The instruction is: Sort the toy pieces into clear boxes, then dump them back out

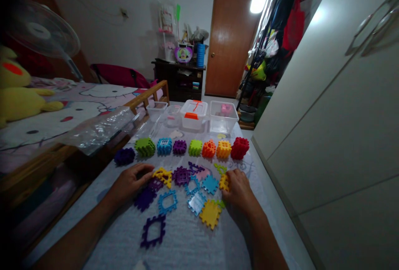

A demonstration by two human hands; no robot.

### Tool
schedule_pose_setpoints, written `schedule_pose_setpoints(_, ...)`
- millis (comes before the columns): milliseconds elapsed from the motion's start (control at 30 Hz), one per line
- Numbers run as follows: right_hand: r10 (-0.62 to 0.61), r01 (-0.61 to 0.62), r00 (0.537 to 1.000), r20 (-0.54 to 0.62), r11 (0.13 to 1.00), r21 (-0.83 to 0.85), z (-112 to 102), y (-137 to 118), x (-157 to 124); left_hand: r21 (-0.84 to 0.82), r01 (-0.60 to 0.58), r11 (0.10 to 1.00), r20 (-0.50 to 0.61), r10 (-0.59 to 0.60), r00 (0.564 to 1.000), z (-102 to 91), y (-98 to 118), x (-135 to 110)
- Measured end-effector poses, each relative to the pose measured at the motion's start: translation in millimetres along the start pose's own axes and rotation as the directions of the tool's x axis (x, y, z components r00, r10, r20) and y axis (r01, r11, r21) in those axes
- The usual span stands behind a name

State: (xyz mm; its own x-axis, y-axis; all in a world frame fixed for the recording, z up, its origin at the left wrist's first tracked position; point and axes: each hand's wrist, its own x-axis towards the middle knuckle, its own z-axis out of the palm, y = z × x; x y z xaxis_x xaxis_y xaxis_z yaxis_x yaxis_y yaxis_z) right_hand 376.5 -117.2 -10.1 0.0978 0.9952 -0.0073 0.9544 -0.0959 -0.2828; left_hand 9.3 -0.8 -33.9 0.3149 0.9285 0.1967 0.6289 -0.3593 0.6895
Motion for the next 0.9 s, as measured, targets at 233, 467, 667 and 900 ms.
schedule_pose_setpoints(233,-0.010,-0.012,0.990,-0.141,0.989,-0.151,-31,-12,4,-0.016,0.013,1.000,0.023,-0.012,1.000,2.8,-7,0)
schedule_pose_setpoints(467,-0.126,0.083,0.985,-0.121,0.946,-0.313,-82,-20,66,-0.013,0.011,1.000,0.005,-0.011,1.000,2.2,-6,1)
schedule_pose_setpoints(667,-0.117,0.123,0.992,0.040,0.917,-0.380,-89,-15,115,-0.021,0.011,1.000,-0.010,-0.012,1.000,-1.6,3,0)
schedule_pose_setpoints(900,-0.104,0.131,0.990,0.091,0.917,-0.377,-82,-12,125,-0.018,0.012,1.000,-0.001,-0.012,1.000,-2.5,5,0)
